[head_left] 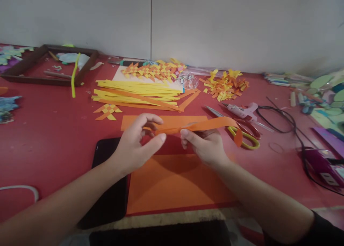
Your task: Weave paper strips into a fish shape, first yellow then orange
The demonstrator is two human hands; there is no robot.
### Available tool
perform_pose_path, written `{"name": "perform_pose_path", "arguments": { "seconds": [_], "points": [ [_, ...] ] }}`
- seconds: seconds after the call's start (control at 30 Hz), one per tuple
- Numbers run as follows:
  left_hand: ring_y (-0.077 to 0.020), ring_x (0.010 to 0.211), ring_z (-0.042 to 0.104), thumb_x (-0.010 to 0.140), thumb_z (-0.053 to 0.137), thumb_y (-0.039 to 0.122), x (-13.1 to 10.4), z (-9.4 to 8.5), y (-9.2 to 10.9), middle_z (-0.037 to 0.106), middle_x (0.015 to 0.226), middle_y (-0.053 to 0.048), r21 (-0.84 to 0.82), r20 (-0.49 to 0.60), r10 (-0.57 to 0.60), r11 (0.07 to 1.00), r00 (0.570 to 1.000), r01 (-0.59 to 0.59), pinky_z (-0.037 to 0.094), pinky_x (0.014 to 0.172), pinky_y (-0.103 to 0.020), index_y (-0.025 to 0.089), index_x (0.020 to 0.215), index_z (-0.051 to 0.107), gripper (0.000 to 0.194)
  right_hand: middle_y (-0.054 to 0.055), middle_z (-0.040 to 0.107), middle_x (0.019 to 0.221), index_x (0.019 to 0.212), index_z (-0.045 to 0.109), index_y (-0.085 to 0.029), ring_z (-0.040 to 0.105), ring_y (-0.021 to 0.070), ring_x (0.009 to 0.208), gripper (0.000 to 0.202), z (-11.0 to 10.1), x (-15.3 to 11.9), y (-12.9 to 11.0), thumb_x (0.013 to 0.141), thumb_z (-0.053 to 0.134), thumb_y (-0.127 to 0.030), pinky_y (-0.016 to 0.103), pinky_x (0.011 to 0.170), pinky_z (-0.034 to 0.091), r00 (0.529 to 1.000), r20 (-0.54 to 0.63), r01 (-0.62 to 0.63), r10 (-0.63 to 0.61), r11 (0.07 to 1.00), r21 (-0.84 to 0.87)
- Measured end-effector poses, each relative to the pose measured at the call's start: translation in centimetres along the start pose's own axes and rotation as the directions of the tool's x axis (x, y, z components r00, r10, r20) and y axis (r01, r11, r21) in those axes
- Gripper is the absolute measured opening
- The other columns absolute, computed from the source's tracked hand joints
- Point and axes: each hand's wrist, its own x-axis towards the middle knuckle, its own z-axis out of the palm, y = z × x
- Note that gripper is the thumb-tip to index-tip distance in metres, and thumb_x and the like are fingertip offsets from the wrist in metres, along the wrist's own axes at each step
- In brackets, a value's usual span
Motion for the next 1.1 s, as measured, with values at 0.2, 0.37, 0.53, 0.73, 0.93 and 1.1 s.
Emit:
{"name": "perform_pose_path", "arguments": {
  "seconds": [0.2, 0.37, 0.53, 0.73, 0.93, 1.1],
  "points": [
    [-0.0152, 0.079, 0.067, 0.083, 0.069, 0.033, -0.29, 0.13, 0.68, 0.075, 0.084, -0.001, 0.166, 0.131, -0.019, 0.986, 0.991, -0.003, 0.05, 0.075, -0.025, 0.02, 0.082, 0.073, 0.014, -0.002, 0.06, 0.055, 0.065, 0.067, -0.017, 0.055, 0.0094, 0.048, 0.021, 0.7, -0.46, -1.03, 0.079, 0.072, -0.031, 0.024, 0.049, 0.049, 0.995, 0.1, -0.013, 0.025, 0.993, -0.117],
    [-0.0136, 0.076, 0.066, 0.082, 0.071, 0.032, 0.01, 0.02, 0.54, 0.075, 0.08, 0.001, 0.091, 0.126, -0.054, 0.995, 0.991, 0.043, 0.049, 0.071, -0.022, 0.02, 0.079, 0.072, 0.012, -0.002, 0.062, 0.057, 0.067, 0.067, -0.018, 0.057, 0.0099, 0.049, 0.016, 0.51, -0.43, -0.64, 0.077, 0.074, -0.03, 0.024, 0.048, 0.05, 0.998, 0.056, -0.015, 0.015, 1.0, -0.013],
    [-0.0122, 0.075, 0.064, 0.083, 0.07, 0.033, 0.17, -0.1, 0.28, 0.073, 0.079, 0.002, 0.062, 0.167, -0.073, 0.996, 0.983, 0.063, 0.048, 0.07, -0.021, 0.02, 0.078, 0.071, 0.014, -0.003, 0.061, 0.056, 0.068, 0.067, -0.018, 0.056, 0.0096, 0.046, 0.015, 0.65, -0.36, -0.67, 0.075, 0.075, -0.028, 0.024, 0.046, 0.05, 0.999, 0.042, -0.028, 0.028, 0.999, -0.023],
    [-0.0133, 0.076, 0.065, 0.084, 0.067, 0.034, 0.14, -0.14, 0.17, 0.073, 0.081, 0.001, 0.115, 0.18, -0.066, 0.992, 0.982, 0.045, 0.048, 0.072, -0.022, 0.02, 0.08, 0.069, 0.015, -0.003, 0.061, 0.055, 0.064, 0.065, -0.018, 0.055, 0.0086, 0.046, 0.018, 0.58, -0.42, -1.01, 0.077, 0.073, -0.027, 0.023, 0.048, 0.049, 0.999, 0.046, -0.01, 0.013, 0.996, -0.084],
    [-0.0181, 0.086, 0.067, 0.084, 0.067, 0.04, -0.14, -0.05, 0.55, 0.076, 0.092, -0.001, 0.248, 0.183, 0.004, 0.967, 0.983, -0.05, 0.049, 0.079, -0.027, 0.024, 0.091, 0.075, 0.019, -0.001, 0.06, 0.055, 0.061, 0.065, -0.018, 0.056, 0.011, 0.051, 0.025, 0.5, -0.51, -1.14, 0.079, 0.071, -0.034, 0.025, 0.051, 0.049, 0.99, 0.129, -0.037, 0.062, 0.982, -0.185],
    [-0.0173, 0.076, 0.067, 0.084, 0.066, 0.041, -0.11, -0.05, 0.61, 0.076, 0.081, 0.0, 0.239, 0.18, -0.017, 0.971, 0.984, -0.027, 0.049, 0.071, -0.026, 0.027, 0.081, 0.078, 0.018, 0.001, 0.063, 0.06, 0.071, 0.07, -0.018, 0.058, 0.0118, 0.054, 0.02, 0.49, -0.54, -0.66, 0.081, 0.07, -0.036, 0.026, 0.053, 0.05, 0.982, 0.177, -0.032, 0.059, 0.988, -0.15]
  ]
}}
